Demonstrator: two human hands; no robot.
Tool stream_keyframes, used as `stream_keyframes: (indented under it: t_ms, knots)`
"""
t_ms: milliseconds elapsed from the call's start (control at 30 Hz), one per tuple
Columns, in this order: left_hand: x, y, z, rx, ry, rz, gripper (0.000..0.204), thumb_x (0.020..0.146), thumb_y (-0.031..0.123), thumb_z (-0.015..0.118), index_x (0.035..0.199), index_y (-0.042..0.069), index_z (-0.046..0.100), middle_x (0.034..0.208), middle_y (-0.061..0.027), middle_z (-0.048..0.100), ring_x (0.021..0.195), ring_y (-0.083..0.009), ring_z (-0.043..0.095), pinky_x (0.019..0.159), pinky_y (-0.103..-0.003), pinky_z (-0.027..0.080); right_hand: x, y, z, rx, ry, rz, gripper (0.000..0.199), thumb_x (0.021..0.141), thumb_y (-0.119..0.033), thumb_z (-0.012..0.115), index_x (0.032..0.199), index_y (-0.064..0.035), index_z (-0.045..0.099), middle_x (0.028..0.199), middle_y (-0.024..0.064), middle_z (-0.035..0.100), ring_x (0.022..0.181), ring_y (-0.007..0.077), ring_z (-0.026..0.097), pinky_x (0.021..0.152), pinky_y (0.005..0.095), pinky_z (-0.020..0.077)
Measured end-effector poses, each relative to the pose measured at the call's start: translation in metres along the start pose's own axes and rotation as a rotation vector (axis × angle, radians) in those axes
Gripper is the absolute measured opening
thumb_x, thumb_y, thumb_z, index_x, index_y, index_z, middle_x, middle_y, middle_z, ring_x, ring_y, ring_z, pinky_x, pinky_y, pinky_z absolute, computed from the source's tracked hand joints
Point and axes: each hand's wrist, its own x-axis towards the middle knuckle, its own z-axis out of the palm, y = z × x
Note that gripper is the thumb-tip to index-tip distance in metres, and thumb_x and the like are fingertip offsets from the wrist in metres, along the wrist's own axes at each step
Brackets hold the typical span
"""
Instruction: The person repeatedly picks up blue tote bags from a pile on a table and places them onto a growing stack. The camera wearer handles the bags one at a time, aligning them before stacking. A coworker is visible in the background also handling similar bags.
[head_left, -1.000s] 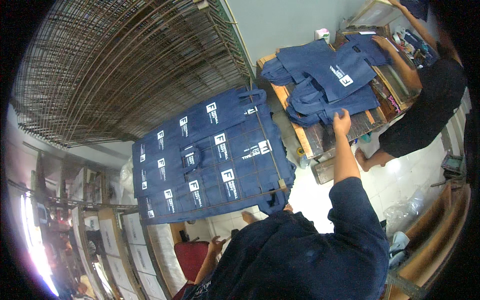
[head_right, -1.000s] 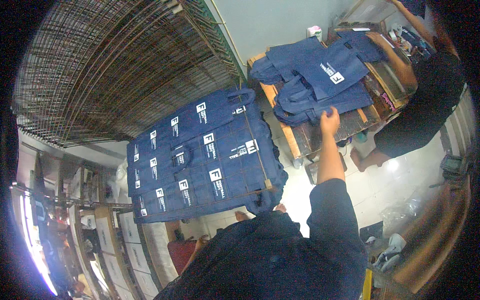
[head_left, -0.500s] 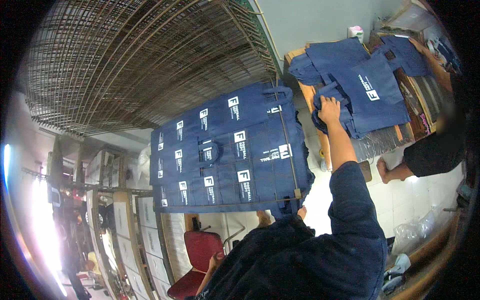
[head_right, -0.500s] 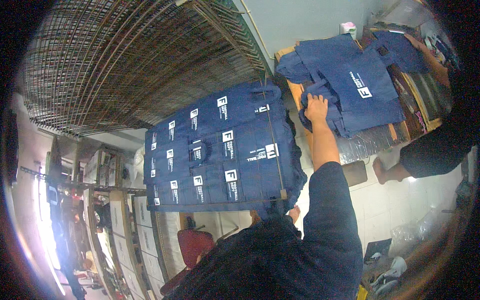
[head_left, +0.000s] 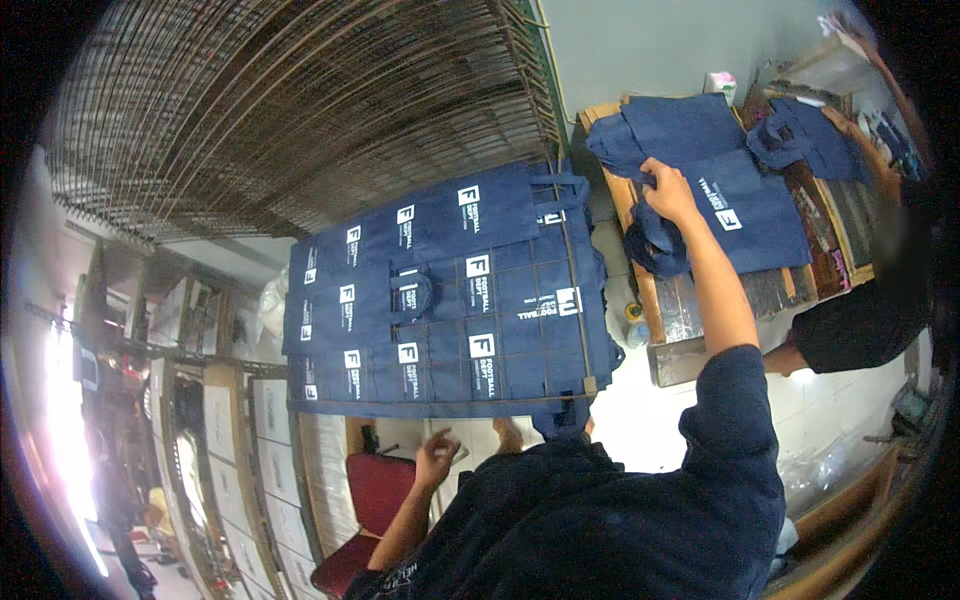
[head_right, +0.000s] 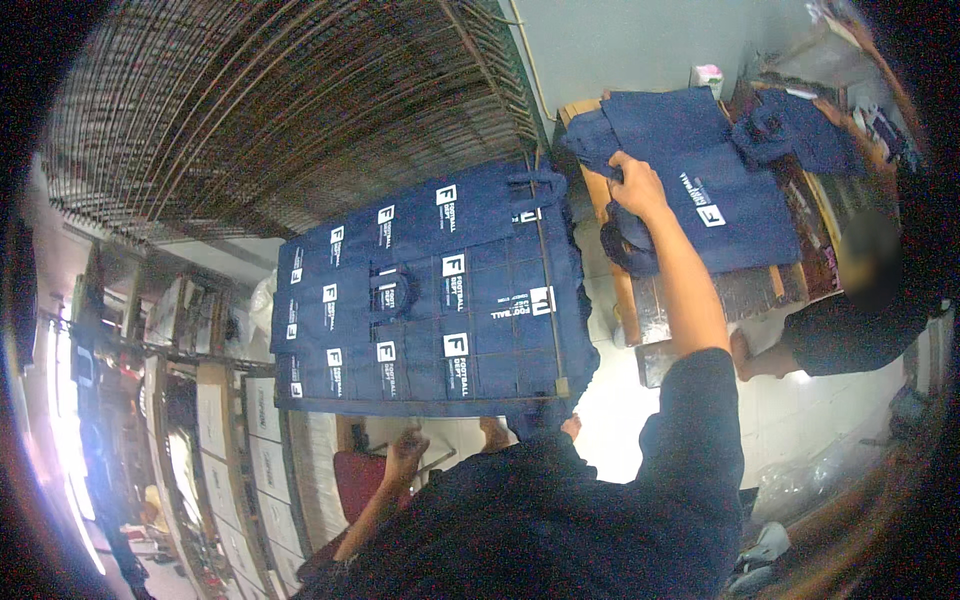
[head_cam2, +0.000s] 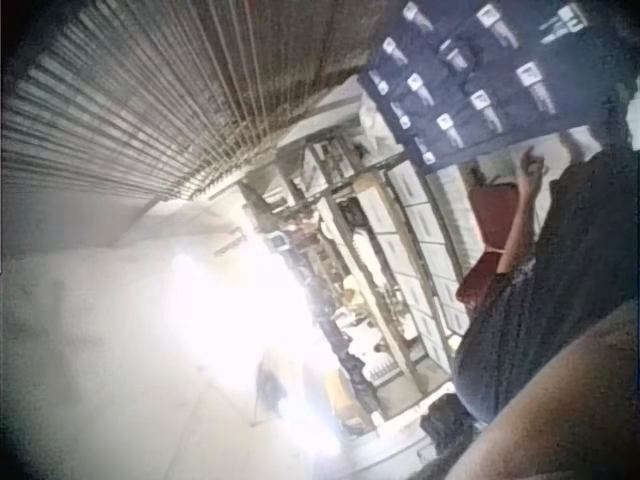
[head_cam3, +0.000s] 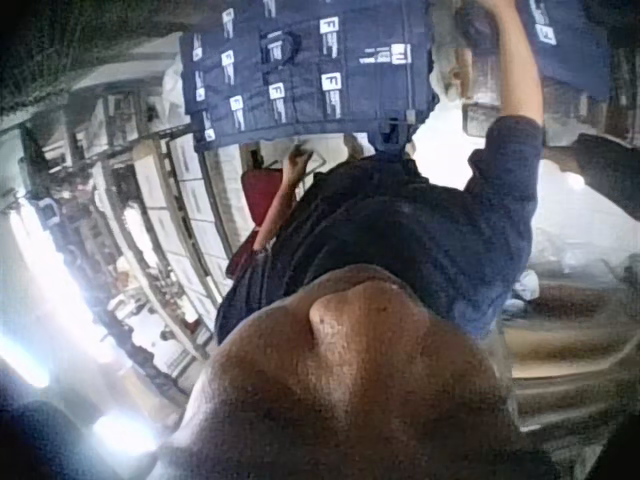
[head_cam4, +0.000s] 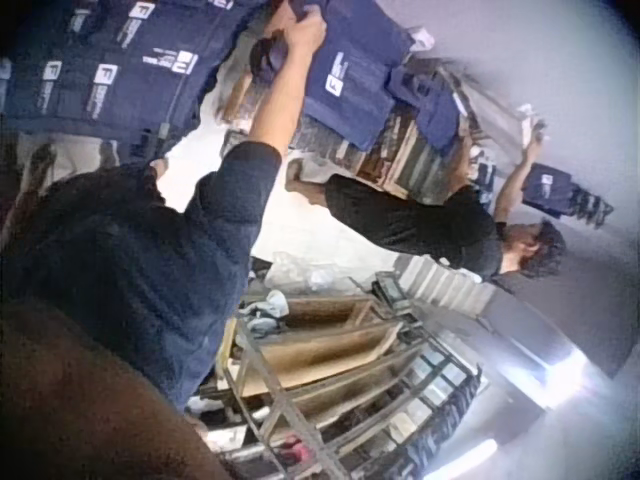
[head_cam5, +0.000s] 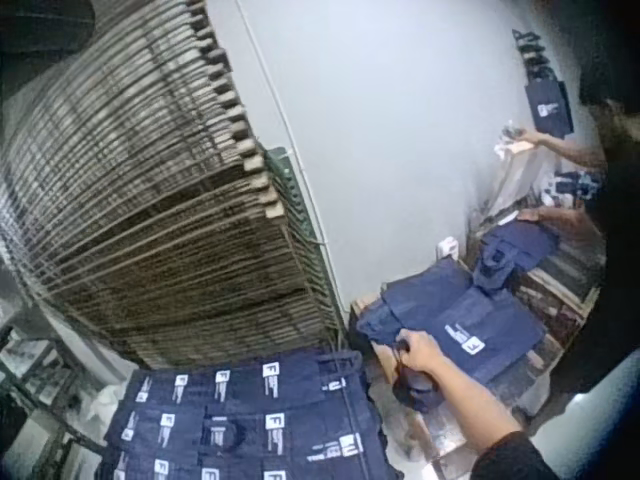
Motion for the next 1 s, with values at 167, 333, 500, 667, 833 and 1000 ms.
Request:
stream_keyframes:
  t_ms: [167,333,500,667,833,1000]
  knots:
    - [0.073,0.116,0.055,-0.357,-0.449,0.010,0.049,0.082,0.033,0.062,0.122,0.007,0.047,0.102,-0.0092,0.058,0.091,-0.0201,0.057,0.080,-0.032,0.047,-0.026,-0.114,-0.111,0.369,-0.388,-0.043,0.032,0.068,-0.006,0.059,0.099,-0.0010,0.053,0.086,0.0100,0.060,0.090,0.0202,0.058,0.077,0.0294,0.0426]
    - [0.118,0.195,0.100,-0.896,-0.831,-0.338,0.092,0.074,0.074,0.042,0.135,0.007,0.030,0.128,-0.0194,0.040,0.111,-0.0308,0.047,0.090,-0.048,0.042,-0.072,-0.235,-0.199,0.529,-0.610,-0.184,0.031,0.073,-0.006,0.056,0.103,0.0030,0.055,0.095,0.0054,0.060,0.094,0.0138,0.053,0.085,0.0266,0.0395]
    - [0.134,0.233,0.101,-1.457,-1.063,-0.408,0.129,0.048,0.093,0.035,0.142,0.011,0.001,0.138,-0.0242,0.025,0.123,-0.0440,0.033,0.098,-0.055,0.030,-0.118,-0.275,-0.263,0.432,-0.624,-0.451,0.020,0.062,-0.008,0.061,0.079,0.0012,0.063,0.077,0.0104,0.064,0.073,0.0199,0.061,0.070,0.0297,0.0466]
    - [0.140,0.225,0.090,-1.449,-1.049,-0.257,0.093,0.067,0.075,0.051,0.118,-0.002,0.046,0.111,-0.0182,0.056,0.100,-0.0284,0.058,0.077,-0.035,0.052,-0.149,-0.282,-0.281,0.556,-0.713,-0.642,0.012,0.059,-0.002,0.061,0.071,-0.0016,0.063,0.067,0.0074,0.063,0.063,0.0223,0.059,0.061,0.0305,0.0444]
    - [0.150,0.209,0.126,-0.843,-0.712,-0.257,0.015,0.073,0.017,0.056,0.084,0.007,0.059,0.081,-0.0081,0.060,0.075,-0.0209,0.058,0.069,-0.031,0.049,-0.165,-0.284,-0.290,0.414,-0.951,-0.546,0.013,0.066,-0.003,0.064,0.079,-0.0016,0.062,0.075,0.0091,0.063,0.070,0.0237,0.060,0.064,0.0329,0.0444]
    - [0.172,0.250,0.038,-1.091,-0.317,-0.149,0.021,0.066,0.018,0.059,0.086,0.010,0.058,0.093,-0.0096,0.058,0.092,-0.0258,0.053,0.082,-0.047,0.043,-0.194,-0.256,-0.284,0.249,-0.708,-0.397,0.025,0.070,-0.015,0.064,0.091,-0.0021,0.064,0.077,0.0109,0.063,0.072,0.0270,0.059,0.070,0.0353,0.0431]
